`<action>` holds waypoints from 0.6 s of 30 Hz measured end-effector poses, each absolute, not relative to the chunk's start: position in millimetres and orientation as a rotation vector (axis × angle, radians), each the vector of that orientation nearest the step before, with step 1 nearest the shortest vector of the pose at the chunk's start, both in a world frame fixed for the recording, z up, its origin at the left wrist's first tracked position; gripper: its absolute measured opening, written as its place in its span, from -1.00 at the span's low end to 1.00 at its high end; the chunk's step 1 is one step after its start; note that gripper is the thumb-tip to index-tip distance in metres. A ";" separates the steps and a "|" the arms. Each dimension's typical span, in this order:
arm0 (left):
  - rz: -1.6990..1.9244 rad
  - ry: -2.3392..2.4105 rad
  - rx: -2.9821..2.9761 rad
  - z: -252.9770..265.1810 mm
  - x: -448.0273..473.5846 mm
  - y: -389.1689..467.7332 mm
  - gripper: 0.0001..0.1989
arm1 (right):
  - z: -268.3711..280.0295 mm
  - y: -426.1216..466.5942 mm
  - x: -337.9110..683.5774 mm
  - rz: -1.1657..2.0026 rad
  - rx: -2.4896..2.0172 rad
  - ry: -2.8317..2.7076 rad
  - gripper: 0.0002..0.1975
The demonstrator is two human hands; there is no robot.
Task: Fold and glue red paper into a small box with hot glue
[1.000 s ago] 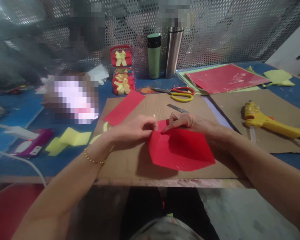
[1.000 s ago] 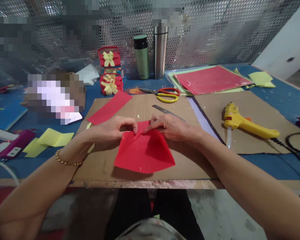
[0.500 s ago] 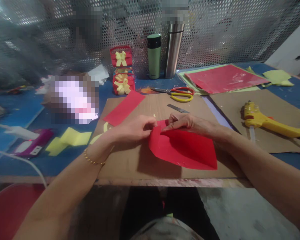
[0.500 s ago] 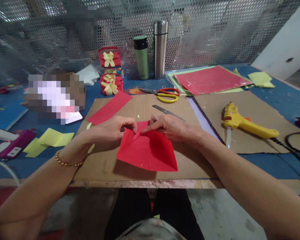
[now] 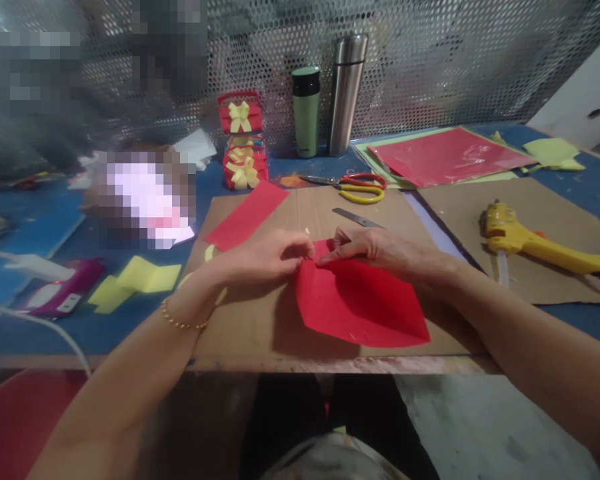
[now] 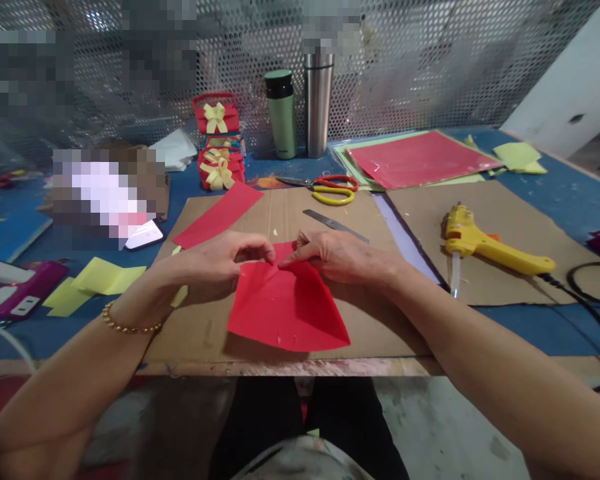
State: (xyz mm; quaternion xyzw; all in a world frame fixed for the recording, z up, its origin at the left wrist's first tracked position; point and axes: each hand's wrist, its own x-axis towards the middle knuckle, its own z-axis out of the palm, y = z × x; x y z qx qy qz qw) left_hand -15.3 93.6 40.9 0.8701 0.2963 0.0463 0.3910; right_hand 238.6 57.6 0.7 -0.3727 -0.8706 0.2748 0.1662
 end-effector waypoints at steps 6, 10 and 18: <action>0.113 0.763 2.197 41.3 -21.6 101.4 -0.86 | -5.2 60.5 241.0 0.753 -1.049 -2.473 -0.67; 0.040 0.808 2.191 41.5 -25.2 96.4 -0.91 | -9.2 58.4 240.9 0.771 -1.060 -2.420 -0.68; 0.138 0.792 2.287 24.4 -41.9 84.3 -0.98 | -3.3 48.6 239.9 0.907 -1.235 -2.283 -0.64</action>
